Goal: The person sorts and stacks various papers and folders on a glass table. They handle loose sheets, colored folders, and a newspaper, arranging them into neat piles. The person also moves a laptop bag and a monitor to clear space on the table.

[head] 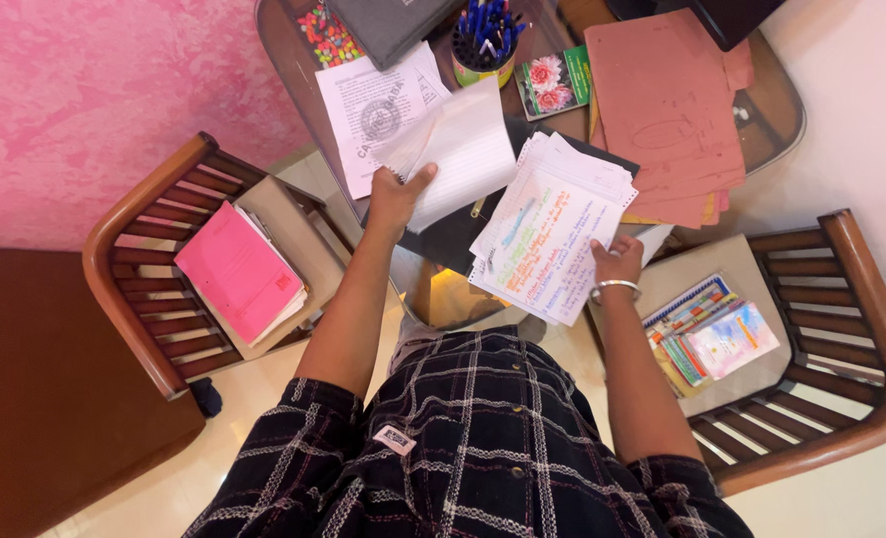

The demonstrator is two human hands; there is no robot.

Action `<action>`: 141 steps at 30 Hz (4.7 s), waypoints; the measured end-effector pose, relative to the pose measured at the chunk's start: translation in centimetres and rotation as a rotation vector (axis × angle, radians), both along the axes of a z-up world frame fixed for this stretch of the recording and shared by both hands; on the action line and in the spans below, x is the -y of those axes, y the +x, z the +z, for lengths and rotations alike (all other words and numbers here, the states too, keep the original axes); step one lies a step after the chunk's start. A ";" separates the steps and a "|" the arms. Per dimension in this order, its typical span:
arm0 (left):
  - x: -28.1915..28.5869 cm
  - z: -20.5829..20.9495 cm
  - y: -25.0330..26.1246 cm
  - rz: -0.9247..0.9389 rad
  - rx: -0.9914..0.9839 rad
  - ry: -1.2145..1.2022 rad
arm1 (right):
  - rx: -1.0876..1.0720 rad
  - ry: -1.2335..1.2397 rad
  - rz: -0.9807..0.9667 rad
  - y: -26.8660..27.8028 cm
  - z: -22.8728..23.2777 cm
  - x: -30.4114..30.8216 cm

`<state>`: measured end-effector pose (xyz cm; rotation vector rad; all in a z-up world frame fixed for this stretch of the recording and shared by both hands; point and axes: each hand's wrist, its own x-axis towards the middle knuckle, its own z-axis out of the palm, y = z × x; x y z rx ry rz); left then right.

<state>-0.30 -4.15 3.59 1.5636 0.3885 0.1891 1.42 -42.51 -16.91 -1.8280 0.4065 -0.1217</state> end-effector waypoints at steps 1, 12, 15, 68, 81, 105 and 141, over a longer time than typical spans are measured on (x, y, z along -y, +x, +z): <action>0.1 0.1 0.0 -0.018 -0.022 -0.028 | 0.120 -0.195 -0.014 -0.2 0.4 -0.7; 5.7 -1.6 0.8 -0.363 -0.160 0.150 | 0.011 0.459 0.333 -0.7 14.4 -6.9; 5.6 -2.7 1.3 -0.351 -0.106 0.226 | -0.163 0.947 0.300 -0.5 15.5 -6.8; -9.6 -9.1 10.8 0.434 -0.880 0.474 | -0.190 -0.298 -0.041 -2.7 0.9 -3.9; -10.9 -19.1 12.2 0.444 -0.431 0.000 | -0.164 -0.424 -0.019 -3.4 1.1 -3.2; -15.8 -9.4 4.4 0.198 -0.488 0.765 | -0.138 -0.336 0.002 -3.5 0.8 -3.3; -11.2 -11.0 2.6 0.164 -0.676 0.816 | -0.196 -0.436 -0.014 -3.4 0.6 -2.8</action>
